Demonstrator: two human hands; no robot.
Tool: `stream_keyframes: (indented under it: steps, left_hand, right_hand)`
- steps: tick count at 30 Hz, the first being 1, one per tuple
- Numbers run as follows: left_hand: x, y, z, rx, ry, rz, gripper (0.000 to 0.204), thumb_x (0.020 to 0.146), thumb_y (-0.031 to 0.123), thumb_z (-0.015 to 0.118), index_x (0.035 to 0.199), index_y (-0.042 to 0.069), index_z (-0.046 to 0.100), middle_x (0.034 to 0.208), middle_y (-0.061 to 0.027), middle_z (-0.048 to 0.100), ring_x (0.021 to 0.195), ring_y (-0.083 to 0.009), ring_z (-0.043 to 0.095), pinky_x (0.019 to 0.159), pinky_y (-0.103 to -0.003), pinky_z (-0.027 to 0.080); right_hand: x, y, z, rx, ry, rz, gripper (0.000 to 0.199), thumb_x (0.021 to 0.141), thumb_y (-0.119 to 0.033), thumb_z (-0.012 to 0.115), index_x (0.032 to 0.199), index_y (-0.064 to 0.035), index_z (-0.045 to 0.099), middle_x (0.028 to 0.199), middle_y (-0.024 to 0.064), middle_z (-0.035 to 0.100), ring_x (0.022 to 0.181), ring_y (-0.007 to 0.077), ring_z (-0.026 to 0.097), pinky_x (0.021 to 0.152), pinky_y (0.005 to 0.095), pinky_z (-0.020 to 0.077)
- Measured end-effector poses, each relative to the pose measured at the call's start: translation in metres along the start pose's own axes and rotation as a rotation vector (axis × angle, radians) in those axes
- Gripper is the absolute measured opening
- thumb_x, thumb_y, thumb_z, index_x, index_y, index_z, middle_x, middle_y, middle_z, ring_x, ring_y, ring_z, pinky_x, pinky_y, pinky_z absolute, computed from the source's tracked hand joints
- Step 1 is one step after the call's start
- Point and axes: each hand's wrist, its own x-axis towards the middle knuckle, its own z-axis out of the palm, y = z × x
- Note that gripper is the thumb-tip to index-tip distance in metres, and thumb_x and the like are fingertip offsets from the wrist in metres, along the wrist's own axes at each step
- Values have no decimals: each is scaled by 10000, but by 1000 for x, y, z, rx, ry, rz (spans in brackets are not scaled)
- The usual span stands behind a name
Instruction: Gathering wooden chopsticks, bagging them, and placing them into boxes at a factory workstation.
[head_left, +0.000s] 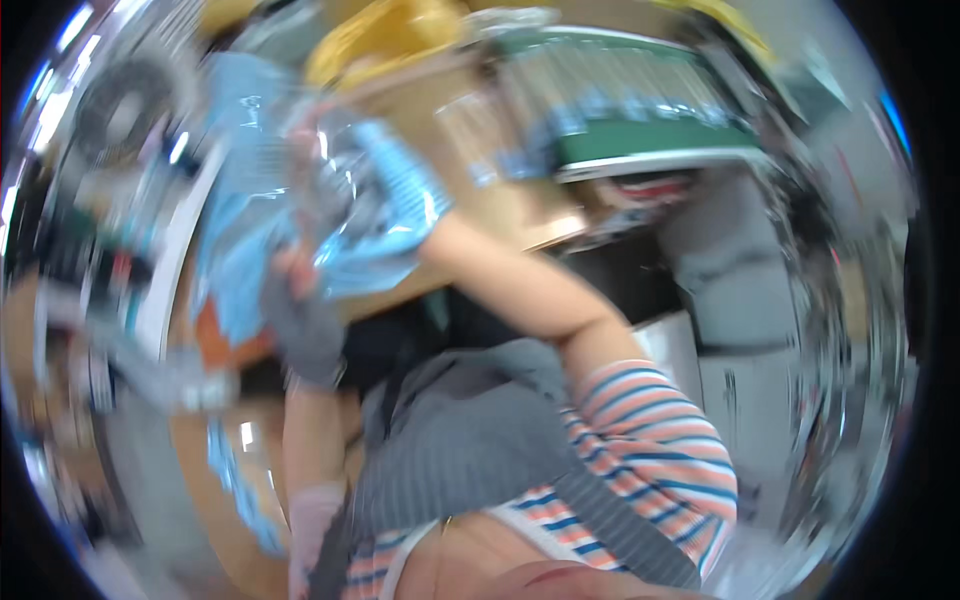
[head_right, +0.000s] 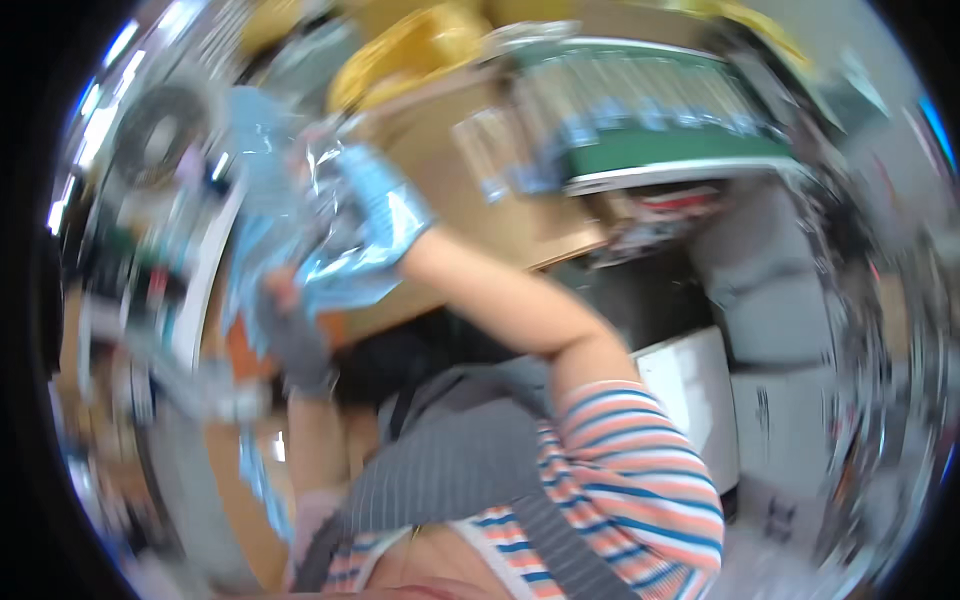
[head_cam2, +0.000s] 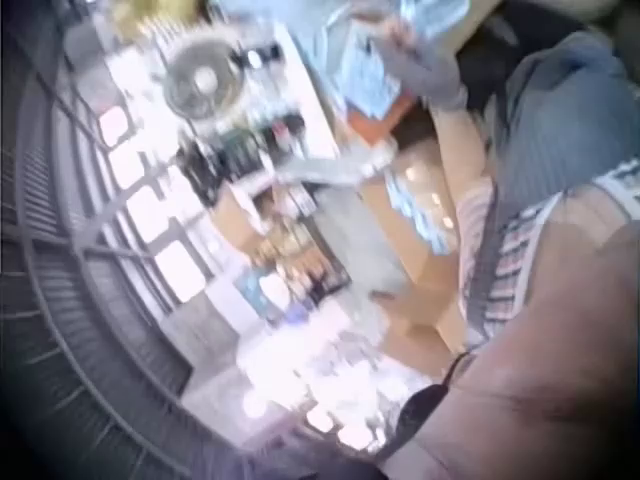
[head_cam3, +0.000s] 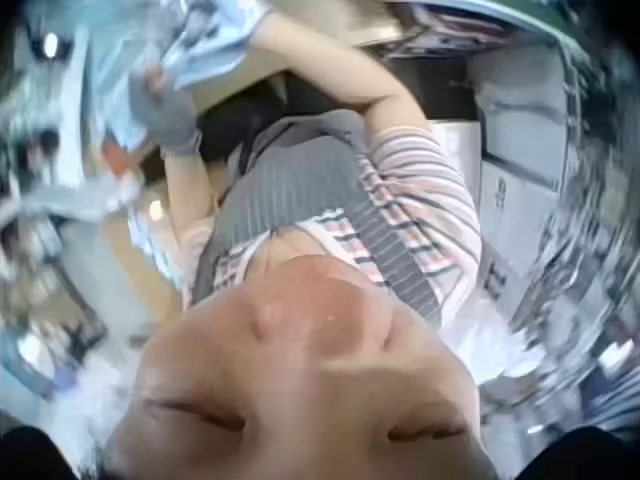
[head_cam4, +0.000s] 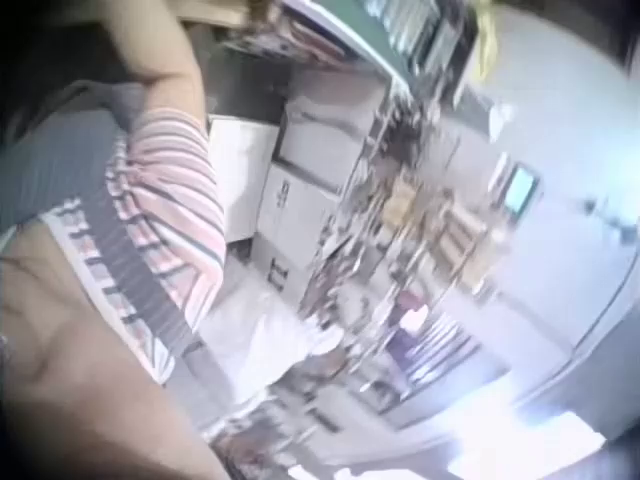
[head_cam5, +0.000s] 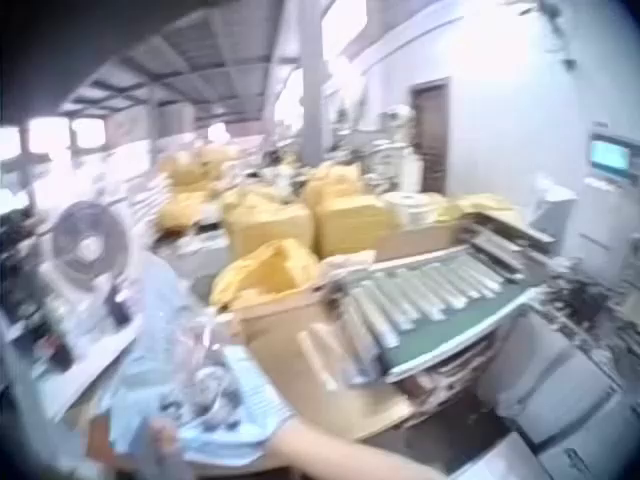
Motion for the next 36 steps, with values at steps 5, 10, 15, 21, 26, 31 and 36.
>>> stream_keyframes:
  steps: [5, 10, 15, 21, 26, 31, 36]
  left_hand:
    - [-5, -35, 36, 149, -255, 71, 174, 931, 150, 488, 824, 15, 510, 745, -156, 514, 667, -333, 507, 622, -393, 415]
    - [-22, -158, 68, 409, -245, 37, 190, 931, 203, 477, 858, 27, 482, 783, -171, 536, 717, -374, 540, 632, -434, 425]
    - [-11, -165, 90, 529, -493, 66, 224, 907, 250, 512, 853, 38, 461, 784, -151, 536, 732, -374, 553, 641, -452, 440]
    - [4, -54, 147, 425, -419, 209, 482, 848, 235, 598, 1256, 22, 455, 1235, -220, 494, 1173, -384, 459, 965, -430, 389]
    - [-42, -69, 251, -106, -621, -221, 532, 878, 283, 550, 1296, -23, 430, 1289, -254, 464, 1233, -410, 412, 1040, -451, 317]
    - [-76, -98, 283, 383, -523, -77, 501, 888, 345, 517, 1262, 16, 465, 1346, -230, 428, 1243, -405, 400, 1054, -483, 300]
    - [-71, -108, 255, 509, -490, -110, 495, 896, 311, 520, 1294, 24, 451, 1380, -205, 411, 1260, -387, 392, 1055, -462, 313]
  right_hand:
    - [40, 89, -100, 98, 44, -275, 360, 920, -380, 487, 1151, -128, 598, 1092, 54, 602, 1024, 196, 545, 909, 366, 443]
    - [35, 78, -98, -1458, -18, -71, 327, 854, -292, 500, 1003, -22, 606, 929, 178, 641, 864, 325, 603, 791, 393, 456]
    - [-33, 32, -116, -1290, 24, -292, 325, 861, -289, 521, 1053, -45, 616, 963, 149, 656, 904, 306, 619, 820, 383, 468]
    - [-113, -28, -155, -1330, 431, -360, 339, 871, -309, 548, 1083, -55, 623, 970, 126, 675, 918, 281, 642, 824, 365, 489]
    - [-119, -49, -140, -1149, 512, -417, 302, 886, -248, 565, 1073, -19, 620, 914, 108, 682, 856, 222, 655, 778, 323, 503]
    - [-157, -36, -151, -1248, 525, -218, 306, 900, -207, 571, 1129, -5, 593, 1000, 84, 654, 935, 153, 596, 827, 294, 470]
    - [-138, -6, -210, -1571, 502, -286, 530, 866, -326, 611, 1255, 13, 489, 1235, 219, 528, 1153, 323, 518, 954, 372, 413]
